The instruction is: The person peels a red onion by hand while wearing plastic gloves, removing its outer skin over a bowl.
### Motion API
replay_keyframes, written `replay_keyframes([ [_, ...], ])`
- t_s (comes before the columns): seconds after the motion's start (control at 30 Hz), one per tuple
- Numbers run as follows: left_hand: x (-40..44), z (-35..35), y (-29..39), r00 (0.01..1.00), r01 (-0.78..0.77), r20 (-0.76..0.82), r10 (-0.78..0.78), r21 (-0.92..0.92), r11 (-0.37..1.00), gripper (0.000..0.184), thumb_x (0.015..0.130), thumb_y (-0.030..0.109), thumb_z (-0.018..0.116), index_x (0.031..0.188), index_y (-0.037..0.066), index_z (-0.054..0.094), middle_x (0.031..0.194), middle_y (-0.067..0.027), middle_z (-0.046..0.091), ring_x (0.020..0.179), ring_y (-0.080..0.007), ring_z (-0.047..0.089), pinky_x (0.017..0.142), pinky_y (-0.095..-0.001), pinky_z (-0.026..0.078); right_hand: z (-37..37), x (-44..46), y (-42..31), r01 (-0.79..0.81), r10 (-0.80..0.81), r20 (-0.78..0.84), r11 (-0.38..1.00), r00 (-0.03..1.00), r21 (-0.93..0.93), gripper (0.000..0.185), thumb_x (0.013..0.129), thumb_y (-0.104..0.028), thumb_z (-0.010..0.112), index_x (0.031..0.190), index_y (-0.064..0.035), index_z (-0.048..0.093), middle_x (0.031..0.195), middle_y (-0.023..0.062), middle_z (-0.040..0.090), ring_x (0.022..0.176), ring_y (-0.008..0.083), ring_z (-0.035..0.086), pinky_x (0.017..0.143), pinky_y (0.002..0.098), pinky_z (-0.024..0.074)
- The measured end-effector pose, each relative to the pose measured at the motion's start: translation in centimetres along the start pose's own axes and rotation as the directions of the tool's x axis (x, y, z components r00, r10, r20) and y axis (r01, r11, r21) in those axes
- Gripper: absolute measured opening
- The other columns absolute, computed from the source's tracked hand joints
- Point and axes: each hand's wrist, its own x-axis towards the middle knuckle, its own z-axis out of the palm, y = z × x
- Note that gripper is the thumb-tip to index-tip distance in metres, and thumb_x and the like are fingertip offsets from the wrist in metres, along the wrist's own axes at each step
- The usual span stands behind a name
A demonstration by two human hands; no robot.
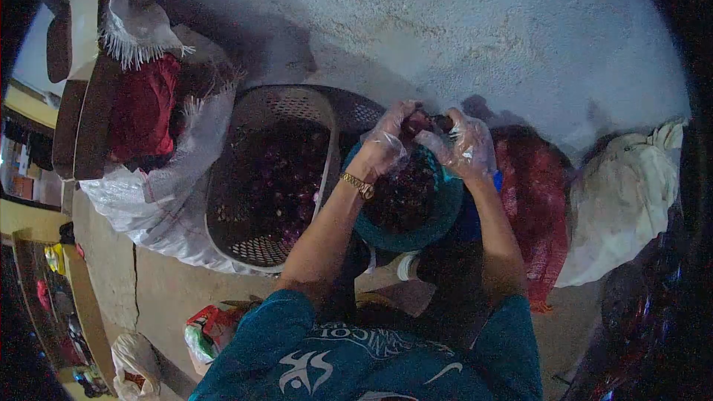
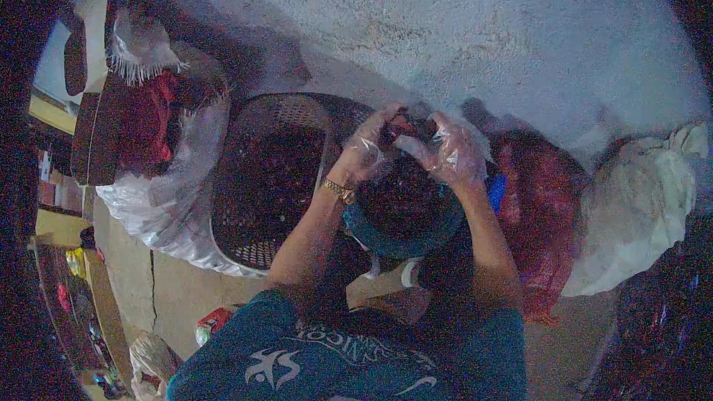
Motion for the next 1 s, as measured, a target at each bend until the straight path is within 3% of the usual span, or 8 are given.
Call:
replay_keyframes([
  [0.13, -0.1, 0.0, -0.2, 1.0, -0.021, 0.022, 0.021, -0.001, 1.0, 0.021, 0.089, 0.025, 0.057, 0.103, 0.01, 0.059, 0.093, -0.0014, 0.061, 0.087, -0.0149, 0.057, 0.083, -0.0288, 0.046, 0.3, -0.2, 0.4, 0.043, -0.047, -0.051, 0.996, 0.998, -0.082, 0.06, 0.067, -0.055, 0.073, 0.097, -0.0038, 0.061, 0.083, 0.0164, 0.066, 0.077, 0.037, 0.063, 0.071, 0.0434, 0.0498],
  [0.23, -0.7, 0.1, -0.1, 0.999, -0.036, 0.023, 0.035, 0.049, 0.998, 0.021, 0.089, 0.025, 0.058, 0.104, 0.01, 0.059, 0.095, -0.0011, 0.059, 0.09, -0.0146, 0.055, 0.085, -0.0287, 0.045, 0.5, 0.0, 0.8, 0.017, -0.019, 0.119, 1.0, 0.993, 0.018, 0.056, 0.074, -0.055, 0.066, 0.096, -0.0045, 0.061, 0.08, 0.0164, 0.065, 0.074, 0.0388, 0.062, 0.068, 0.0436, 0.0498],
  [0.33, -0.7, 0.1, -0.1, 0.998, -0.028, 0.053, 0.026, 0.04, 0.999, 0.023, 0.089, 0.026, 0.058, 0.106, 0.01, 0.058, 0.098, -0.0011, 0.057, 0.095, -0.0147, 0.053, 0.088, -0.0299, 0.043, 2.8, -0.6, 3.1, 0.189, -0.196, -0.192, 0.981, 0.962, -0.053, 0.044, 0.079, -0.047, 0.063, 0.088, -0.0033, 0.066, 0.076, 0.0207, 0.063, 0.072, 0.038, 0.061, 0.065, 0.0448, 0.0459],
  [0.4, -0.5, 0.0, -0.1, 0.997, -0.006, 0.077, 0.007, -0.009, 1.0, 0.026, 0.089, 0.026, 0.059, 0.109, 0.01, 0.057, 0.1, -0.0011, 0.057, 0.097, -0.015, 0.052, 0.089, -0.0308, 0.042, 2.9, -0.5, 3.4, 0.047, -0.047, 0.018, 0.999, 0.999, 0.012, 0.04, 0.082, -0.044, 0.059, 0.084, -0.0044, 0.067, 0.075, 0.0209, 0.063, 0.07, 0.0392, 0.06, 0.063, 0.0448, 0.0466],
  [0.6, -0.6, 0.2, 0.3, 0.985, -0.033, 0.173, 0.004, 0.167, 0.985, 0.042, 0.087, 0.038, 0.06, 0.117, 0.009, 0.052, 0.104, -0.0011, 0.056, 0.099, -0.0159, 0.052, 0.091, -0.0326, 0.041, 1.6, 0.0, 2.4, -0.055, 0.02, 0.159, 0.975, 0.987, 0.217, 0.045, 0.083, -0.046, 0.057, 0.08, -0.0022, 0.065, 0.068, 0.0251, 0.059, 0.066, 0.0423, 0.059, 0.056, 0.0439, 0.0467],
  [0.7, -0.8, 0.3, 0.2, 0.996, -0.039, 0.09, 0.02, 0.21, 0.977, 0.046, 0.086, 0.042, 0.06, 0.117, 0.009, 0.052, 0.107, -0.0015, 0.056, 0.1, -0.0153, 0.052, 0.091, -0.0316, 0.04, 1.1, 0.0, 2.0, -0.046, 0.026, 0.228, 0.995, 0.973, 0.084, 0.042, 0.085, -0.045, 0.055, 0.082, -0.0045, 0.066, 0.07, 0.0215, 0.06, 0.063, 0.039, 0.059, 0.054, 0.0427, 0.0435],
  [0.9, -0.6, 0.0, 0.7, 0.996, -0.082, 0.048, 0.073, 0.206, 0.975, 0.048, 0.087, 0.049, 0.056, 0.116, 0.011, 0.054, 0.107, -0.0019, 0.057, 0.099, -0.0162, 0.053, 0.087, -0.0322, 0.043, 3.5, -1.5, 3.4, 0.182, -0.184, -0.043, 0.983, 0.982, -0.037, 0.044, 0.076, -0.049, 0.066, 0.077, -0.0047, 0.064, 0.06, 0.0166, 0.057, 0.055, 0.0359, 0.057, 0.052, 0.0407, 0.0429],
  [1.0, -0.4, 0.7, 1.0, 0.998, -0.056, -0.027, 0.058, 0.062, 0.997, 0.037, 0.087, 0.044, 0.059, 0.094, 0.008, 0.058, 0.088, -0.003, 0.059, 0.078, -0.014, 0.054, 0.069, -0.0274, 0.045, 1.7, -0.8, 2.4, 0.111, -0.113, 0.133, 0.994, 0.985, 0.023, 0.055, 0.067, -0.058, 0.071, 0.091, -0.0092, 0.064, 0.07, 0.0182, 0.063, 0.063, 0.0347, 0.062, 0.057, 0.0425, 0.048],
])
